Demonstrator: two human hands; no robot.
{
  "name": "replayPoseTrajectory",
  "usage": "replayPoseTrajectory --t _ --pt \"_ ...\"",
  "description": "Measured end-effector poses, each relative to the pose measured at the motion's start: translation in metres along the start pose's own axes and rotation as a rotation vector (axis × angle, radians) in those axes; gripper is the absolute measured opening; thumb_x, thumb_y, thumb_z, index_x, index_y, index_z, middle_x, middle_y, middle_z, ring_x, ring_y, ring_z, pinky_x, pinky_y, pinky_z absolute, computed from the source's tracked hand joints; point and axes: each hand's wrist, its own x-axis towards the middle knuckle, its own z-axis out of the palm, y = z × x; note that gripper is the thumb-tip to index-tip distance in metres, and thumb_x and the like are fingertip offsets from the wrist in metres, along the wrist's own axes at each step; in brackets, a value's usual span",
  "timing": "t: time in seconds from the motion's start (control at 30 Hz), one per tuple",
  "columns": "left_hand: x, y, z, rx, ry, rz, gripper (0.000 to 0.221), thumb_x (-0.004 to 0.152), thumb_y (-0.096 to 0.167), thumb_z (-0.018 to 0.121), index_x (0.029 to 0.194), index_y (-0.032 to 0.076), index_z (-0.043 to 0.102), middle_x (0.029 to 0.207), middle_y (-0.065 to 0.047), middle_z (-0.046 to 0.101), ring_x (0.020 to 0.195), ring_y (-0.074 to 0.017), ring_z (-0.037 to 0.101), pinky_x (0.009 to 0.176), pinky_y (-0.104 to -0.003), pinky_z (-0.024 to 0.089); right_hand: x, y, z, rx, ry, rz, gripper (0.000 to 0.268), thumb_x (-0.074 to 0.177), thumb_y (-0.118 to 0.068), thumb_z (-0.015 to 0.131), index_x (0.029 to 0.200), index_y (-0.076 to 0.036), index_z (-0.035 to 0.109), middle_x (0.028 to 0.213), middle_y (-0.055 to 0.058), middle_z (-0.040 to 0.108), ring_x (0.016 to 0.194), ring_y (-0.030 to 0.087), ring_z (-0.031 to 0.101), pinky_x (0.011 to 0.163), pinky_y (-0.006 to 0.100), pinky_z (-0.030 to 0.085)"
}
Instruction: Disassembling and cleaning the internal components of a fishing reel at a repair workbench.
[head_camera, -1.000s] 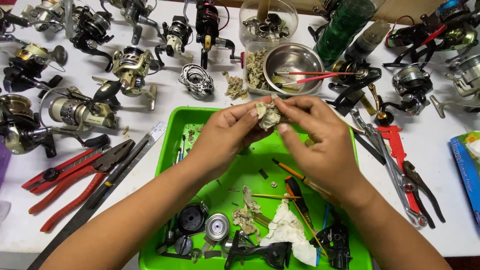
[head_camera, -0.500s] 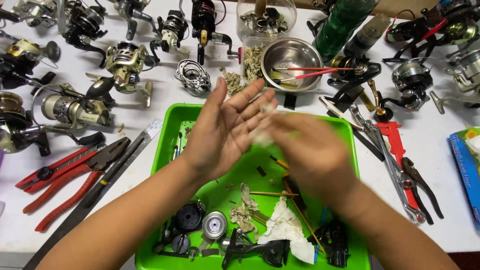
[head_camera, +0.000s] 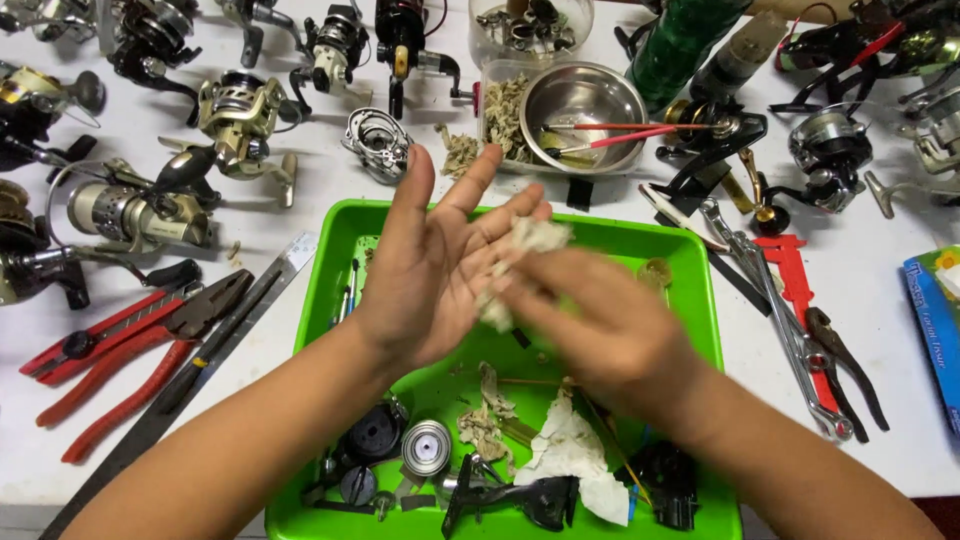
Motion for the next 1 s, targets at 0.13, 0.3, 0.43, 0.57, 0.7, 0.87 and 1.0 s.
replayPoseTrajectory --t 0.13,0.3,0.43,0.57,0.7,0.87,1.0 --pt "-0.007 0.001 0.002 0.120 0.015 0.020 0.099 0.092 0.072 0.046 0.163 0.013 0.009 0.161 -0.034 0.023 0.144 -0.0409 0.040 0.109 -0.043 0.047 -0.004 0.020 0.006 -0.031 0.005 -0.044 0.021 0.097 0.004 0.072 0.115 0.014 0.067 0.109 0.032 0.068 0.097 0.043 0.070 0.087 0.049 0.066" --pt "-0.015 0.003 0.002 0.081 -0.115 -0.018 0.098 0.098 0.071 0.041 0.163 0.015 -0.004 0.162 -0.031 0.023 0.149 -0.0366 0.034 0.123 -0.040 0.027 0.001 0.017 -0.010 -0.097 0.064 0.199 0.017 0.101 0.005 0.058 0.109 0.008 0.072 0.117 0.024 0.070 0.101 0.039 0.070 0.093 0.048 0.056" --pt "-0.012 0.007 0.016 0.281 -0.075 -0.058 0.107 0.090 0.076 0.033 0.162 0.006 -0.005 0.161 -0.024 0.033 0.141 -0.0374 0.045 0.116 -0.044 0.037 0.006 0.010 0.005 0.079 0.008 -0.054 0.026 0.106 -0.003 0.051 0.118 0.014 0.067 0.120 0.031 0.065 0.104 0.047 0.067 0.093 0.055 0.059" --pt "-0.015 0.004 -0.010 0.087 -0.049 -0.059 0.104 0.094 0.072 0.044 0.162 0.003 0.007 0.158 -0.030 0.035 0.138 -0.0312 0.049 0.114 -0.039 0.040 0.005 0.025 0.001 0.019 0.033 0.062 0.018 0.101 0.005 0.062 0.116 0.009 0.070 0.114 0.025 0.069 0.101 0.039 0.070 0.092 0.048 0.061" --pt "-0.015 0.004 -0.012 -0.009 -0.106 -0.040 0.099 0.098 0.069 0.047 0.163 0.005 0.006 0.160 -0.030 0.030 0.145 -0.0322 0.045 0.122 -0.040 0.034 0.004 0.026 -0.002 -0.060 0.110 0.151 0.016 0.100 0.007 0.066 0.115 0.007 0.073 0.116 0.023 0.070 0.098 0.038 0.071 0.088 0.048 0.060" --pt "-0.011 0.002 0.008 0.081 -0.125 -0.070 0.105 0.095 0.072 0.038 0.162 0.000 0.000 0.163 -0.020 0.032 0.145 -0.0298 0.040 0.121 -0.044 0.031 0.015 0.008 0.008 0.068 0.054 -0.051 0.024 0.104 -0.001 0.056 0.118 0.015 0.067 0.117 0.031 0.065 0.105 0.046 0.069 0.096 0.055 0.060" --pt "-0.016 -0.001 0.010 0.125 -0.019 -0.074 0.100 0.091 0.070 0.038 0.161 -0.001 0.030 0.148 -0.016 0.054 0.124 -0.0158 0.056 0.106 -0.027 0.044 0.004 0.021 0.008 -0.010 0.043 0.010 0.028 0.108 -0.004 0.048 0.124 0.009 0.066 0.117 0.027 0.066 0.104 0.043 0.068 0.093 0.051 0.060"
